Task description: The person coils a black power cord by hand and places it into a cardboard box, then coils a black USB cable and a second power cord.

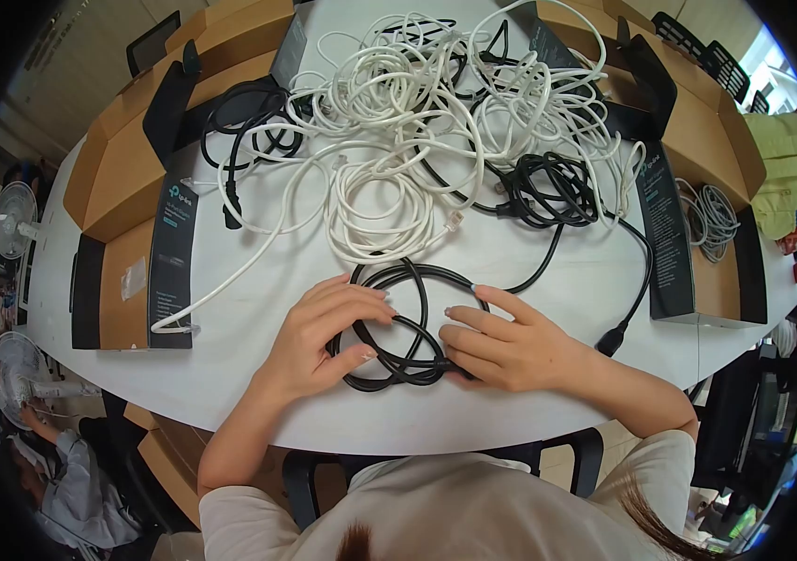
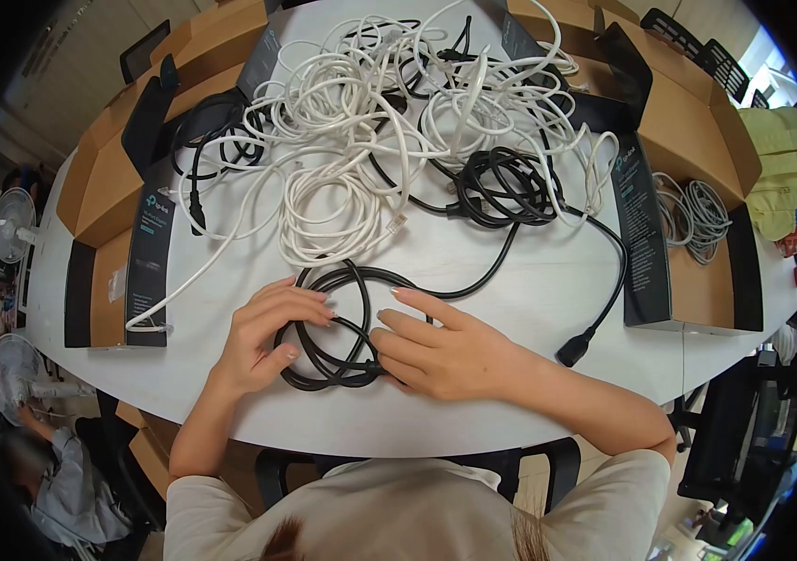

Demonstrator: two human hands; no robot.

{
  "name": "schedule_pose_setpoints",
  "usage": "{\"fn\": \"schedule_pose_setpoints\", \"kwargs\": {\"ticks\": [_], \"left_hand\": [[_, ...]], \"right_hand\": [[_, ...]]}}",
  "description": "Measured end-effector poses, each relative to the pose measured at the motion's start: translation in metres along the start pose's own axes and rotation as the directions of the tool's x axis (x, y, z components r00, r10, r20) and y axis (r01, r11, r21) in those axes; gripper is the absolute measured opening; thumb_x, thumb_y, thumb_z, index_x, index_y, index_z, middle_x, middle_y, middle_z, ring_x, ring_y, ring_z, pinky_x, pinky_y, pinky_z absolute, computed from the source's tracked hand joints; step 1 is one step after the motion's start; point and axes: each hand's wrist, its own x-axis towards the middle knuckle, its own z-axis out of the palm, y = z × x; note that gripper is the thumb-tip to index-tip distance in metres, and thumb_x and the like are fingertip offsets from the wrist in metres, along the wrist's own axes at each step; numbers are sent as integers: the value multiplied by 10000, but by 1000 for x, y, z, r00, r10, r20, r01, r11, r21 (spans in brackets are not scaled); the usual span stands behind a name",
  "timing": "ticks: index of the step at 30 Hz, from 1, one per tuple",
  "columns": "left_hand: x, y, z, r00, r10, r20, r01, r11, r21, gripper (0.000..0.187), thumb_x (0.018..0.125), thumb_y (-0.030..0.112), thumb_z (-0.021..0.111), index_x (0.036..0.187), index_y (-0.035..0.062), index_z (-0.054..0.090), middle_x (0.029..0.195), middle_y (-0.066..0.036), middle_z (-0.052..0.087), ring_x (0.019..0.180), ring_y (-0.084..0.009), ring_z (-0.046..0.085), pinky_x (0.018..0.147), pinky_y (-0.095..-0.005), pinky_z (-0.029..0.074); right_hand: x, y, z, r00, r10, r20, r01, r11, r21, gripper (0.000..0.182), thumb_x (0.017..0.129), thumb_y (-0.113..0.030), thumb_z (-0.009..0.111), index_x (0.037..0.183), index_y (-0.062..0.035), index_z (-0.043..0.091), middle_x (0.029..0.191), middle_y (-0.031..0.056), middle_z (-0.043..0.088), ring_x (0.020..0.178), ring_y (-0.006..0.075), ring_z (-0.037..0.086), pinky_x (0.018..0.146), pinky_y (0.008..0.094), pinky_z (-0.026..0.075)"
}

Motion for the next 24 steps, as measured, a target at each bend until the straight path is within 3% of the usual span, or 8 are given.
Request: {"fn": "schedule_pose_setpoints", "kwargs": {"ticks": [1, 7, 10, 13, 16, 19, 20, 24], "left_hand": [[-1, -2, -1, 1000, 7, 16, -7, 1000, -27, 322, 766, 336, 635, 935, 62, 622, 996, -61, 635, 1055, -269, 557, 992, -472, 318], [7, 5, -10, 990, 133, 37, -131, 990, -42, 537, 623, 474, 750, 940, 59, 626, 967, -63, 641, 1032, -280, 569, 970, -473, 337], [9, 16, -12, 990, 138, 13, -137, 988, -67, 598, 515, 422, 833, 947, 65, 627, 962, -64, 642, 1028, -278, 573, 950, -472, 354], [7, 16, -7, 989, 149, -19, -149, 989, 4, 551, 484, 287, 859, 934, 65, 631, 922, -56, 649, 992, -275, 594, 913, -452, 392], [4, 9, -6, 972, 235, -18, -235, 972, -26, 461, 484, 217, 822, 874, 51, 640, 832, -56, 656, 905, -279, 629, 826, -402, 454], [4, 13, -8, 977, 212, -2, -207, 955, -214, 378, 467, 148, 774, 803, 39, 640, 740, -65, 650, 818, -286, 651, 717, -352, 490], [5, 14, -7, 975, 222, -25, -221, 948, -230, 325, 475, 134, 756, 756, 34, 629, 691, -74, 635, 809, -292, 664, 645, -316, 495], [-4, 11, 0, 995, 67, -73, -89, 927, -363, 247, 560, 121, 722, 721, -2, 581, 673, -100, 616, 834, -297, 673, 635, -260, 493]], "right_hand": [[-1, 0, 0, 999, 1, -37, -3, 1000, -29, 177, 707, -232, 644, 771, -77, 588, 955, 17, 558, 991, 184, 531, 1020, 420, 330], [-3, 1, -5, 975, 138, -174, -148, 988, -48, 231, 641, -283, 702, 774, -120, 607, 923, -15, 576, 938, 179, 561, 998, 477, 308], [-3, 4, -8, 950, 223, -220, -235, 972, -26, 246, 618, -292, 716, 774, -136, 608, 905, -24, 581, 944, 167, 562, 995, 493, 294], [-5, 7, -9, 942, 226, -248, -229, 973, 19, 243, 619, -298, 712, 765, -134, 607, 914, -19, 587, 940, 157, 569, 996, 497, 288], [-8, 9, -12, 963, 51, -265, -63, 997, -38, 242, 639, -306, 708, 757, -121, 606, 909, -12, 592, 912, 159, 585, 983, 482, 316], [-5, 2, -17, 963, -28, -269, 15, 999, -50, 247, 672, -321, 699, 749, -105, 606, 910, 2, 595, 887, 172, 598, 962, 458, 352], [-4, 1, -20, 967, -24, -255, 10, 999, -54, 276, 697, -344, 692, 779, -94, 610, 907, 12, 597, 879, 183, 604, 948, 444, 374], [0, -3, -23, 968, 104, -230, -122, 990, -69, 334, 705, -395, 688, 851, -101, 624, 928, 18, 594, 911, 192, 588, 979, 471, 334]]}}
